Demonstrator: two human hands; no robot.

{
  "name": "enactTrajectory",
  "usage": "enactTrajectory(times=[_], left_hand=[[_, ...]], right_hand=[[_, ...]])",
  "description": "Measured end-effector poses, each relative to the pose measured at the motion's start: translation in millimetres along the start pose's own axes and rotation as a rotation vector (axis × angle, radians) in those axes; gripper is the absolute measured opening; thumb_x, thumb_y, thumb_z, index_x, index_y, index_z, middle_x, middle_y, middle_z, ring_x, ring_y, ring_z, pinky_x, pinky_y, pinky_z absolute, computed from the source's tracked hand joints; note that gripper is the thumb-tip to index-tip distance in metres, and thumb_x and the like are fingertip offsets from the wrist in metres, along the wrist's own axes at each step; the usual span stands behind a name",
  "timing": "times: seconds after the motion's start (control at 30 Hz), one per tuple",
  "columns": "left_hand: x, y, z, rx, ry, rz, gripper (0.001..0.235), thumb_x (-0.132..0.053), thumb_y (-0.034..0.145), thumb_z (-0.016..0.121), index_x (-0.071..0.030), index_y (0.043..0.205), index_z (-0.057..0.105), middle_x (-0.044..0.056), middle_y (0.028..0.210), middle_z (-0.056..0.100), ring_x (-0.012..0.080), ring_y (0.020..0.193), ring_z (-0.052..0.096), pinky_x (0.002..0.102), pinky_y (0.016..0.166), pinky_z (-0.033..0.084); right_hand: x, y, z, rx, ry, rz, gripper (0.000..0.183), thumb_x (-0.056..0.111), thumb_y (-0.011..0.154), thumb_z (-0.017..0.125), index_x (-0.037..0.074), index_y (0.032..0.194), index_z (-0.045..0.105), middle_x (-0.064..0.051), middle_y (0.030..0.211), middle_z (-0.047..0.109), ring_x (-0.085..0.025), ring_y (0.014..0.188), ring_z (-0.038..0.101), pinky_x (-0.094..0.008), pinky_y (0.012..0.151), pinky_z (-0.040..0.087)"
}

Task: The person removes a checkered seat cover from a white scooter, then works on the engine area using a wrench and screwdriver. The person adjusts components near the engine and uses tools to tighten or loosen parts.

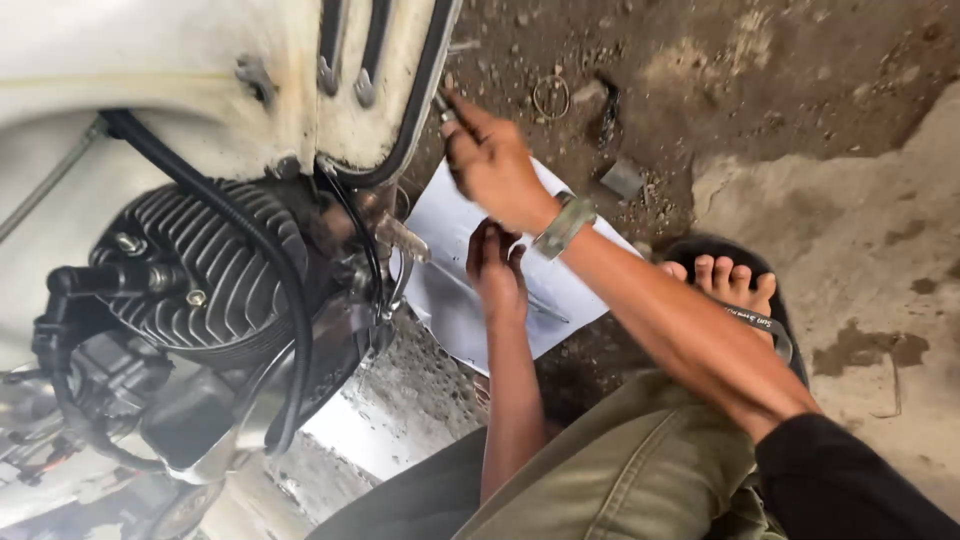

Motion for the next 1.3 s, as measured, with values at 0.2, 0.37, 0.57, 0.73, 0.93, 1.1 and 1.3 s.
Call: enactTrajectory(times=[0.2,0.37,0.57,0.73,0.93,1.1,1.3], left_hand=[[-14,-10,-4,-0.034,0.012,0.011,0.022,-0.016,0.096,0.057,-0.006,0.112,0.069,0.009,0.093,0.070,0.0194,0.083,0.064,0.032,0.071,0.046],[8,5,-6,0.002,-0.008,-0.011,0.027,-0.026,0.095,0.065,-0.012,0.116,0.071,0.007,0.099,0.073,0.0165,0.093,0.068,0.034,0.076,0.046],[7,2,-2,-0.011,-0.010,-0.005,0.027,-0.018,0.093,0.058,-0.008,0.116,0.070,0.008,0.096,0.071,0.0168,0.082,0.064,0.031,0.071,0.044],[18,11,-19,-0.024,-0.042,0.035,0.017,-0.016,0.100,0.062,-0.009,0.113,0.070,0.008,0.091,0.071,0.0187,0.080,0.069,0.029,0.068,0.055],[1,12,0,-0.004,-0.054,0.065,0.017,-0.018,0.100,0.064,-0.009,0.113,0.070,0.007,0.091,0.070,0.0192,0.081,0.067,0.032,0.072,0.053],[2,-3,-2,0.024,-0.064,0.045,0.017,-0.014,0.098,0.062,-0.008,0.112,0.070,0.007,0.089,0.071,0.0168,0.079,0.069,0.029,0.070,0.053],[-17,5,10,-0.018,-0.188,-0.021,0.040,-0.010,0.087,0.057,-0.006,0.126,0.067,0.009,0.111,0.074,0.0196,0.097,0.067,0.028,0.072,0.045]], right_hand=[[-32,-3,-17,-0.264,0.418,0.151,0.053,0.017,0.104,0.047,0.001,0.154,0.042,0.005,0.057,0.037,-0.009,0.043,0.035,-0.028,0.034,0.032],[-30,4,-33,-0.208,0.111,0.069,0.042,0.027,0.104,0.054,0.008,0.141,0.061,0.005,0.066,0.044,-0.007,0.050,0.038,-0.027,0.039,0.037],[-3,-10,-4,0.207,0.275,0.122,0.044,0.017,0.108,0.048,0.000,0.149,0.050,0.003,0.066,0.027,-0.011,0.052,0.029,-0.028,0.045,0.029],[-33,-34,-12,-0.241,-0.091,0.168,0.043,0.016,0.104,0.049,-0.010,0.136,0.055,-0.034,0.118,0.062,-0.042,0.114,0.060,-0.051,0.097,0.044],[-50,6,8,0.007,0.174,0.098,0.021,0.009,0.099,0.052,0.000,0.108,0.069,-0.006,0.071,0.052,-0.015,0.061,0.053,-0.028,0.050,0.040],[-36,-19,0,0.008,0.326,0.147,0.029,0.008,0.105,0.056,0.009,0.131,0.069,-0.003,0.057,0.049,-0.009,0.045,0.047,-0.025,0.034,0.040],[-7,-14,28,0.171,0.448,0.196,0.054,0.015,0.108,0.044,0.008,0.160,0.035,0.006,0.067,0.019,-0.009,0.052,0.019,-0.025,0.044,0.019]])
Point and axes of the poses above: each hand's wrist, its own y-axis towards the middle knuckle, its own z-axis out of the palm, x = y × z, the point moved 9 cm from there along y, towards the middle knuckle
